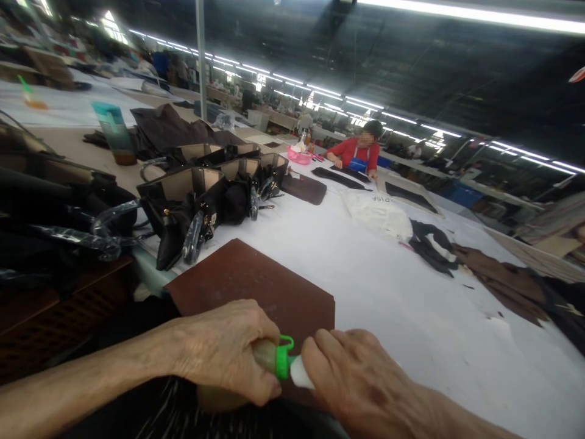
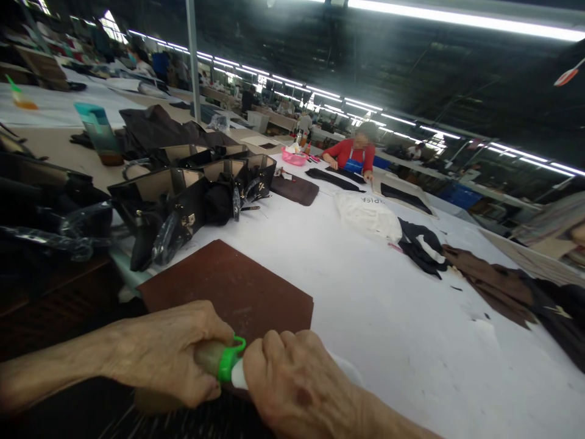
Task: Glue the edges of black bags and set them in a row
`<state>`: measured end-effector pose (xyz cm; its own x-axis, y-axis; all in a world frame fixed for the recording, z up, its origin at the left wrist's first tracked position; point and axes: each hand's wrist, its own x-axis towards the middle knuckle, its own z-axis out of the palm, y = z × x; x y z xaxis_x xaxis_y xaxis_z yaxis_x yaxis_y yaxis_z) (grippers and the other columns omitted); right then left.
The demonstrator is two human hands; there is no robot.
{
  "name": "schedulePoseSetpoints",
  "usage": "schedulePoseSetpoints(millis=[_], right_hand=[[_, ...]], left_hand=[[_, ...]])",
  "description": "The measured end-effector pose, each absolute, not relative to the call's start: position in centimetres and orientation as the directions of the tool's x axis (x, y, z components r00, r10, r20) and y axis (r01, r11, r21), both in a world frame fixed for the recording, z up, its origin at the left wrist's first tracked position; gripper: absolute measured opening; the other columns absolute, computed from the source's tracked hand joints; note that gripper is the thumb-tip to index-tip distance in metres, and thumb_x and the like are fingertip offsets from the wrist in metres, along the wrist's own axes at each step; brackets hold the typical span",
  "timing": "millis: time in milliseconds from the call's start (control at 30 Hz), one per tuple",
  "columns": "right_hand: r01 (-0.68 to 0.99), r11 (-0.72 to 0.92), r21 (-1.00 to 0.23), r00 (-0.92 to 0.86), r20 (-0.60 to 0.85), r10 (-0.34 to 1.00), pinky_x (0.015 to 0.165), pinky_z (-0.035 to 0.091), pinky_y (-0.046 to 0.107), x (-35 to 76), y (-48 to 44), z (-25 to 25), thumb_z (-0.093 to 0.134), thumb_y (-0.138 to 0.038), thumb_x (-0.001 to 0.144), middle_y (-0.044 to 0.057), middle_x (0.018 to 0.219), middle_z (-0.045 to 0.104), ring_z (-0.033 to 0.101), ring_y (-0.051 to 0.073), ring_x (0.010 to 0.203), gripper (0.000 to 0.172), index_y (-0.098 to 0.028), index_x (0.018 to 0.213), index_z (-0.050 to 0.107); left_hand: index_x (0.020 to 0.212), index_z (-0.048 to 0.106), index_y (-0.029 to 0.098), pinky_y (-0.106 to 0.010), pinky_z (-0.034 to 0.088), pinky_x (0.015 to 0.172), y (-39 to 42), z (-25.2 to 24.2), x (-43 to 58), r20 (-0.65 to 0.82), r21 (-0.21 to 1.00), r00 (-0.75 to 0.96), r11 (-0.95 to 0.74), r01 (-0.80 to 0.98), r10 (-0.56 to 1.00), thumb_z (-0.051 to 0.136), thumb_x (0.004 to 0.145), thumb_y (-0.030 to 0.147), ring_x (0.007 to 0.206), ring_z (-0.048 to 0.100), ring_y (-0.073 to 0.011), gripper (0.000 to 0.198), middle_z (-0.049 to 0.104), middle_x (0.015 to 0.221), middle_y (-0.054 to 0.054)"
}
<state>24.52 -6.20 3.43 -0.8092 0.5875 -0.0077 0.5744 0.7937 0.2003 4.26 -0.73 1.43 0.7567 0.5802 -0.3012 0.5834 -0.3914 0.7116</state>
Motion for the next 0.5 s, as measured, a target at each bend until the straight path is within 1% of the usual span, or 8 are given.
schedulePoseSetpoints(millis=[33, 67, 133, 200, 300, 367, 433, 500], right_hand=[[0.655, 0.751, 0.081, -0.748, -0.068, 0.660, 0.046, 0.035, 0.028, 24.5, -6.1, 3.5, 0.052, -0.015, 0.082, 0.001, 0.068, 0.055, 0.048, 0.017, 0.052, 0.003, -0.017, 0.082, 0.054], [0.736, 0.676, -0.029, -0.674, -0.125, 0.728, 0.047, 0.035, 0.026, 24.5, -6.0, 3.6, 0.054, -0.020, 0.083, 0.001, 0.069, 0.056, 0.049, 0.016, 0.055, 0.003, -0.018, 0.081, 0.054], [0.837, 0.502, -0.217, -0.543, -0.218, 0.811, 0.048, 0.033, 0.024, 24.6, -5.6, 3.6, 0.051, -0.028, 0.087, -0.001, 0.070, 0.055, 0.049, 0.015, 0.058, 0.011, -0.021, 0.078, 0.052], [0.855, 0.329, -0.401, -0.468, -0.321, 0.823, 0.049, 0.030, 0.023, 24.7, -4.9, 3.6, 0.047, -0.032, 0.089, -0.003, 0.065, 0.050, 0.044, 0.013, 0.057, 0.021, -0.020, 0.070, 0.048], [0.747, 0.030, -0.664, -0.464, -0.489, 0.739, 0.047, 0.025, 0.022, 24.8, -4.0, 3.3, 0.042, -0.034, 0.089, -0.005, 0.057, 0.038, 0.032, 0.009, 0.052, 0.032, -0.019, 0.062, 0.038], [0.613, -0.182, -0.769, -0.499, -0.556, 0.665, 0.046, 0.023, 0.023, 24.9, -3.9, 2.8, 0.043, -0.034, 0.088, -0.005, 0.056, 0.035, 0.029, 0.009, 0.051, 0.031, -0.019, 0.062, 0.038], [0.473, -0.349, -0.809, -0.530, -0.578, 0.621, 0.046, 0.021, 0.023, 25.0, -4.0, 2.3, 0.043, -0.037, 0.087, -0.005, 0.057, 0.035, 0.028, 0.009, 0.051, 0.030, -0.018, 0.064, 0.040], [0.407, -0.419, -0.812, -0.533, -0.584, 0.612, 0.046, 0.022, 0.023, 25.1, -4.2, 2.0, 0.043, -0.041, 0.087, -0.005, 0.057, 0.036, 0.028, 0.009, 0.051, 0.031, -0.019, 0.065, 0.040]], left_hand=[[0.059, 0.051, 0.018, -0.022, 0.027, 0.043, -0.9, 1.6, 4.3, -0.253, 0.671, 0.768, -0.465, 0.577, 0.588, 0.056, 0.064, 0.034, 0.047, 0.040, -0.0088, 0.017, 0.047, 0.051, 0.006], [0.062, 0.053, 0.019, -0.023, 0.030, 0.047, -1.0, 1.7, 4.3, -0.205, 0.619, 0.776, -0.534, 0.575, 0.597, 0.055, 0.066, 0.033, 0.050, 0.044, -0.0101, 0.015, 0.051, 0.054, 0.005], [0.069, 0.056, 0.019, -0.026, 0.037, 0.058, -1.2, 1.6, 4.4, -0.105, 0.485, 0.784, -0.656, 0.578, 0.612, 0.054, 0.070, 0.031, 0.060, 0.052, -0.0143, 0.012, 0.057, 0.065, 0.002], [0.074, 0.056, 0.018, -0.031, 0.039, 0.063, -1.4, 1.0, 4.4, 0.011, 0.324, 0.801, -0.760, 0.563, 0.598, 0.054, 0.071, 0.029, 0.068, 0.053, -0.0184, 0.012, 0.059, 0.074, -0.002], [0.080, 0.054, 0.016, -0.034, 0.041, 0.063, -1.4, -0.4, 4.2, 0.197, 0.094, 0.842, -0.864, 0.494, 0.503, 0.051, 0.076, 0.028, 0.070, 0.052, -0.0201, 0.012, 0.058, 0.078, -0.005], [0.088, 0.054, 0.015, -0.036, 0.042, 0.067, -1.3, -1.2, 3.8, 0.318, -0.045, 0.851, -0.890, 0.453, 0.418, 0.047, 0.082, 0.028, 0.074, 0.052, -0.0207, 0.016, 0.058, 0.082, -0.006], [0.097, 0.054, 0.014, -0.038, 0.041, 0.076, -1.2, -1.6, 3.4, 0.413, -0.180, 0.850, -0.885, 0.429, 0.328, 0.043, 0.086, 0.029, 0.082, 0.053, -0.0218, 0.022, 0.060, 0.089, -0.008], [0.103, 0.053, 0.012, -0.040, 0.039, 0.082, -1.0, -1.8, 3.1, 0.460, -0.265, 0.848, -0.871, 0.413, 0.262, 0.041, 0.088, 0.029, 0.086, 0.053, -0.0230, 0.026, 0.061, 0.093, -0.010]])
